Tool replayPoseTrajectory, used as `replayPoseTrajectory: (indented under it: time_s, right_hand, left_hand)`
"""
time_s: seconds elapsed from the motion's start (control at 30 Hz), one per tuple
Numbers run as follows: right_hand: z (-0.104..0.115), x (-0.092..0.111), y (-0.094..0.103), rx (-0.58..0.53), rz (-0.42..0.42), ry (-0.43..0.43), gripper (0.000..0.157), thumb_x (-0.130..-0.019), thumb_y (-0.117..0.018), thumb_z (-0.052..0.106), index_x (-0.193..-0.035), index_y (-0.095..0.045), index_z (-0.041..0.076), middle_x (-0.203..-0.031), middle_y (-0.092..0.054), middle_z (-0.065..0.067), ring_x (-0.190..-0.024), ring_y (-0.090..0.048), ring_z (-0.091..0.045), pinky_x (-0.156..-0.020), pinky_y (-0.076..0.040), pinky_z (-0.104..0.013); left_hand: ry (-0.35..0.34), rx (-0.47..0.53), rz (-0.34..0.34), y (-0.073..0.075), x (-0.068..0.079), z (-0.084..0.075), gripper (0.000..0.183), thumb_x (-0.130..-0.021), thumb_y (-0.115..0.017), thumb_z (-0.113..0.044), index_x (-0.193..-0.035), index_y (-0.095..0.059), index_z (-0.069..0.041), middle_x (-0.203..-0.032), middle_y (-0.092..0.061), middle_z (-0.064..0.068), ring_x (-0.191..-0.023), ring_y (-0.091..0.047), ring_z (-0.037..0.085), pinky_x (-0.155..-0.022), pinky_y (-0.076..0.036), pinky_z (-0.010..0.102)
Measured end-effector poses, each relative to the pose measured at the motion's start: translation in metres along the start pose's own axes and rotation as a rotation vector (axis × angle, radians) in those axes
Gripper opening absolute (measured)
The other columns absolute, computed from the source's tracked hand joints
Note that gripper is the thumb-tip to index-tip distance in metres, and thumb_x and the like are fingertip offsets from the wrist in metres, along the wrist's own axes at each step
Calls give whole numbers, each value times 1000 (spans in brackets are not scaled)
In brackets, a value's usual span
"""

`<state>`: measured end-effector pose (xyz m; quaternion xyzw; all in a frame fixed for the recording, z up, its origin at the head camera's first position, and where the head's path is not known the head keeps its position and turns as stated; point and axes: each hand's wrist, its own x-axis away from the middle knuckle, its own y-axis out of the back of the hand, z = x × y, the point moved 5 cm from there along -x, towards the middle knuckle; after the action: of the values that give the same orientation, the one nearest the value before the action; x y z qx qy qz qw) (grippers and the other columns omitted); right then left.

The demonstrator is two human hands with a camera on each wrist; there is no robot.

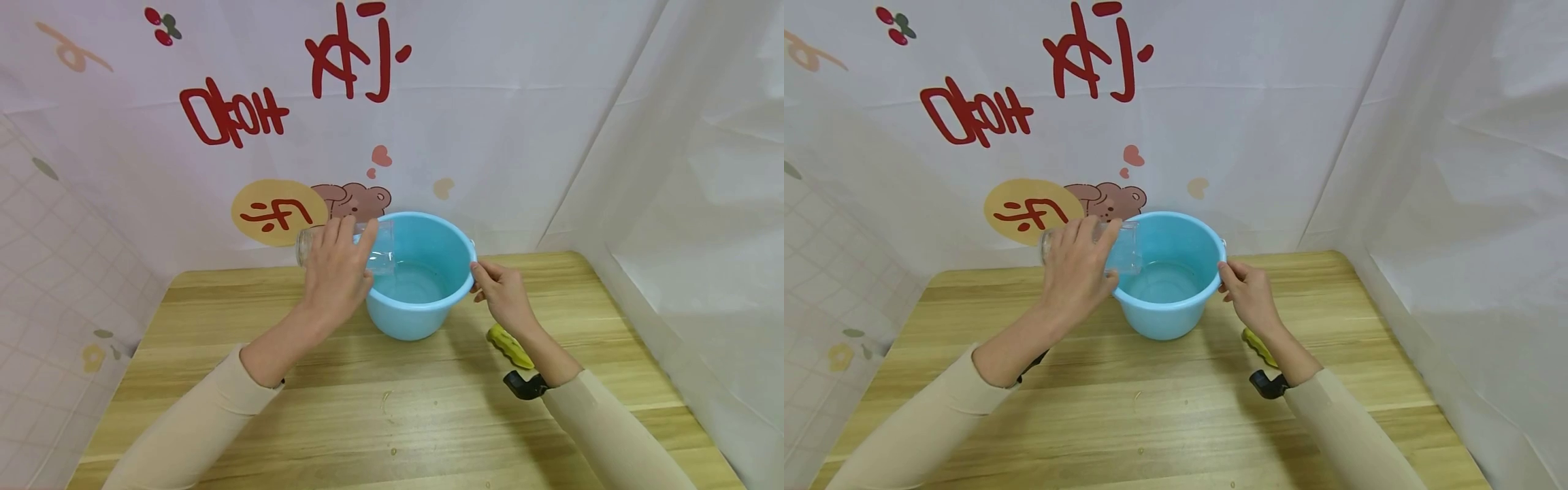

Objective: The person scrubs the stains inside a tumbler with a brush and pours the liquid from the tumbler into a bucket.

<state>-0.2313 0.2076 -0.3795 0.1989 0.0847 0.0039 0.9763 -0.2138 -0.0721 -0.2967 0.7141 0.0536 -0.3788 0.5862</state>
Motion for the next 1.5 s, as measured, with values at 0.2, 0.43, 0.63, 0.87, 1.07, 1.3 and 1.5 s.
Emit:
replayPoseTrajectory:
  time_s: [0.2, 0.43, 0.63, 0.87, 1.07, 1.3, 1.5]
  right_hand:
    - [-1, 0, -1, -3, -1, 3, 39, -110, -57, 24, -130, -68, -9, -89, -71, -16, -83, -69, -30, -65, -60, -26]
    - [-2, 0, -1, -5, 3, 3, 40, -110, -58, 25, -130, -68, -8, -89, -71, -16, -84, -69, -31, -66, -60, -26]
    - [-2, 1, 0, 7, -3, -1, 42, -110, -57, 28, -131, -68, -7, -88, -71, -15, -84, -69, -31, -66, -60, -26]
    - [-3, 0, 1, 14, -11, -1, 41, -110, -58, 26, -131, -68, -7, -88, -71, -16, -75, -67, -12, -65, -60, -26]
    - [-3, 0, 1, 12, -9, 1, 41, -110, -58, 26, -131, -68, -8, -88, -71, -16, -75, -67, -13, -65, -60, -26]
    - [-2, 0, 0, 13, -6, 4, 39, -110, -58, 24, -130, -68, -8, -89, -72, -17, -75, -67, -12, -65, -60, -25]
    - [-2, -1, 0, 16, -8, 11, 39, -110, -57, 23, -129, -69, -9, -88, -71, -16, -81, -69, -29, -65, -60, -25]
  left_hand:
    - [-8, -17, 5, 0, 1, -1, 69, -72, -74, 6, -138, -58, -6, -111, -58, 20, -106, -50, 37, -91, -46, 46]
    - [-18, -32, 8, -1, 1, -3, 69, -72, -73, 6, -138, -56, -7, -111, -56, 20, -107, -49, 37, -94, -45, 47]
    - [-30, -35, 14, -2, 0, -4, 72, -72, -80, 2, -139, -54, -7, -112, -56, 19, -108, -48, 37, -96, -44, 47]
    - [-35, -38, 12, -2, 0, -5, 73, -72, -83, 1, -139, -55, -7, -115, -56, 21, -109, -48, 38, -98, -44, 48]
    - [-50, -47, 5, -1, -1, -7, 70, -73, -81, 2, -138, -57, -7, -120, -58, 23, -111, -49, 38, -101, -43, 49]
    - [-67, -58, -10, 0, -1, -8, 64, -74, -77, 5, -133, -57, -7, -116, -56, 22, -109, -48, 38, -102, -43, 49]
    - [-69, -71, -2, 0, -1, -9, 60, -77, -74, 5, -133, -57, -8, -116, -55, 21, -110, -48, 38, -102, -42, 48]
